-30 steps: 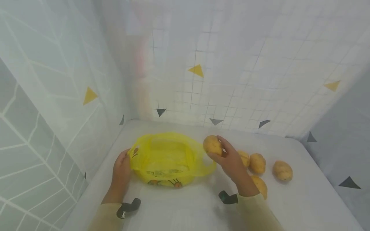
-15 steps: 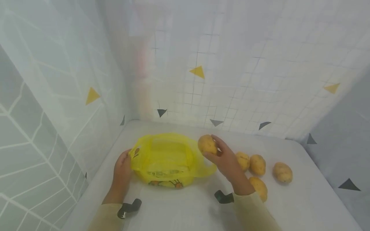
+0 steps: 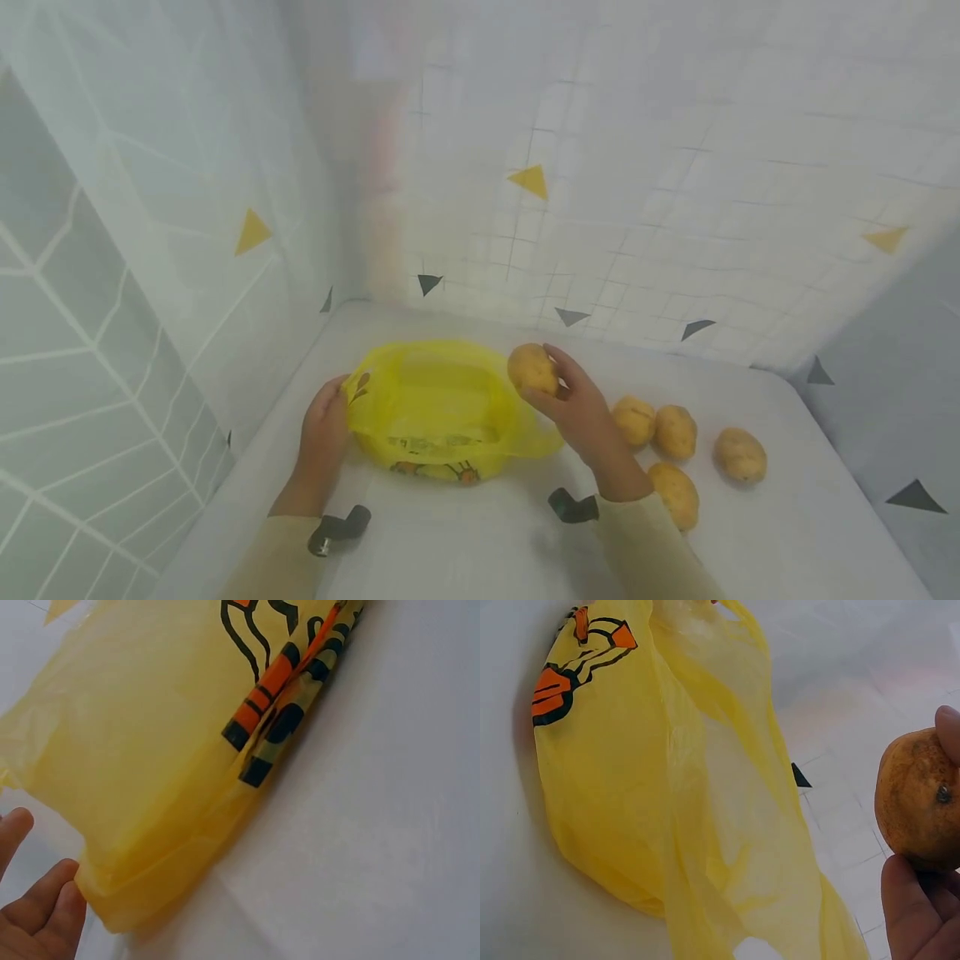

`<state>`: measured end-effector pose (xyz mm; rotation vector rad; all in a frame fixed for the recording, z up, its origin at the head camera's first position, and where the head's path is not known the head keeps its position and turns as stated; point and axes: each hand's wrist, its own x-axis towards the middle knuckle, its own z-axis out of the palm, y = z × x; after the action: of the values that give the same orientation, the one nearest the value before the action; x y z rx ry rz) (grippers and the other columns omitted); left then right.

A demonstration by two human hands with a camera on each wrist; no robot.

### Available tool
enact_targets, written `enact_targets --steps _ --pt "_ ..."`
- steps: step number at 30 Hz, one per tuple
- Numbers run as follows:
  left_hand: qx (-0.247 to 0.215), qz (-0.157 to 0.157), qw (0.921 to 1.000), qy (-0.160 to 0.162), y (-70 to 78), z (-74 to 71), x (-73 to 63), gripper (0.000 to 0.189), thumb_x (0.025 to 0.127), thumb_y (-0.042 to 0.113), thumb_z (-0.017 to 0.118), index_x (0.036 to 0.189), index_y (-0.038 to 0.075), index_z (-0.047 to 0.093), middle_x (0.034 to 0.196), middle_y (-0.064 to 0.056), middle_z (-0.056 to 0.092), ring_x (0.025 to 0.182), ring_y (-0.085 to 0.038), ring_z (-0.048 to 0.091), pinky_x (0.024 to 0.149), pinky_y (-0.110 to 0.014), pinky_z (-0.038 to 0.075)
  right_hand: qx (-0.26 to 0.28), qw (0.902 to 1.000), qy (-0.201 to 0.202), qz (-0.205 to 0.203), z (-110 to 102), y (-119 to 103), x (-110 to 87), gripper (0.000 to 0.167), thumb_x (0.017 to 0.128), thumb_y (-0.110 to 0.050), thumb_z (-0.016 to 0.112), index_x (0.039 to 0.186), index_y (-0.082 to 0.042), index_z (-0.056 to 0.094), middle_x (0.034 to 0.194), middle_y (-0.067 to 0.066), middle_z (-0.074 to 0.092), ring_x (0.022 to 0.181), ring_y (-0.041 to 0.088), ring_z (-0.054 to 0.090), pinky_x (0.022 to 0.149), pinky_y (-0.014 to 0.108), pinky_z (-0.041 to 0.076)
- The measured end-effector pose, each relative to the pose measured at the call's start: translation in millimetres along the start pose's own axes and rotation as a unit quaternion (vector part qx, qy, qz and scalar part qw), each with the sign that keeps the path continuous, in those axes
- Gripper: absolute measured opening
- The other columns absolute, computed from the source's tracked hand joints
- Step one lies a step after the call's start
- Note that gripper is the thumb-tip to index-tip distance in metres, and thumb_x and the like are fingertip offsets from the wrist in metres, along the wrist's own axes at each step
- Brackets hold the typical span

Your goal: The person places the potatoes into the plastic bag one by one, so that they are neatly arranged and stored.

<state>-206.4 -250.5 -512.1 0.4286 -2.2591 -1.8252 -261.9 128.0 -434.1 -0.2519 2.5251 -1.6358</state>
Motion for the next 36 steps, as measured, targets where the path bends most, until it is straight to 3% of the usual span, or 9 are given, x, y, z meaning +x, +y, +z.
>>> enact_targets --steps 12,24,30,36 --pt "-0.019 0.026 0.9995 -0.006 1.5 2.7 -5.3 0.048 0.113 0.037 0.031 0.147 0.014 0.053 0.151 -0.002 0.054 0.142 -0.021 0.045 0.121 -0.051 0.033 -0.011 0.9987 -0.023 -0.045 15 -23 12.0 0.083 0.09 -0.044 0.082 0.16 -0.04 0.038 0.169 0.006 0.033 0.146 0.035 0.049 0.109 0.05 0.051" --pt "-0.027 -0.003 0.9996 -0.01 7.9 16.7 -2.8 0.046 0.112 0.039 0.033 0.148 0.019 0.054 0.153 0.002 0.053 0.143 -0.019 0.045 0.122 -0.049 0.034 -0.021 0.9971 -0.036 -0.064 27 -31 16.9 0.079 0.091 -0.04 0.082 0.159 -0.036 0.041 0.165 0.007 0.04 0.143 0.032 0.052 0.106 0.048 0.054" --pt "-0.01 -0.003 0.9999 -0.002 11.2 16.7 -8.5 0.047 0.111 0.037 0.031 0.148 0.018 0.053 0.156 0.001 0.051 0.147 -0.02 0.043 0.123 -0.051 0.033 -0.014 0.9953 -0.055 -0.078 40 -30 21.4 0.078 0.092 -0.036 0.081 0.159 -0.034 0.041 0.161 0.006 0.043 0.141 0.03 0.054 0.104 0.046 0.055" --pt "-0.001 -0.005 1.0 -0.001 10.7 14.7 -8.7 0.048 0.111 0.036 0.03 0.149 0.017 0.053 0.156 0.001 0.051 0.148 -0.02 0.042 0.123 -0.051 0.033 -0.013 0.9951 -0.071 -0.067 53 -29 27.4 0.08 0.09 -0.043 0.083 0.158 -0.037 0.041 0.159 0.004 0.045 0.139 0.031 0.056 0.101 0.046 0.057"
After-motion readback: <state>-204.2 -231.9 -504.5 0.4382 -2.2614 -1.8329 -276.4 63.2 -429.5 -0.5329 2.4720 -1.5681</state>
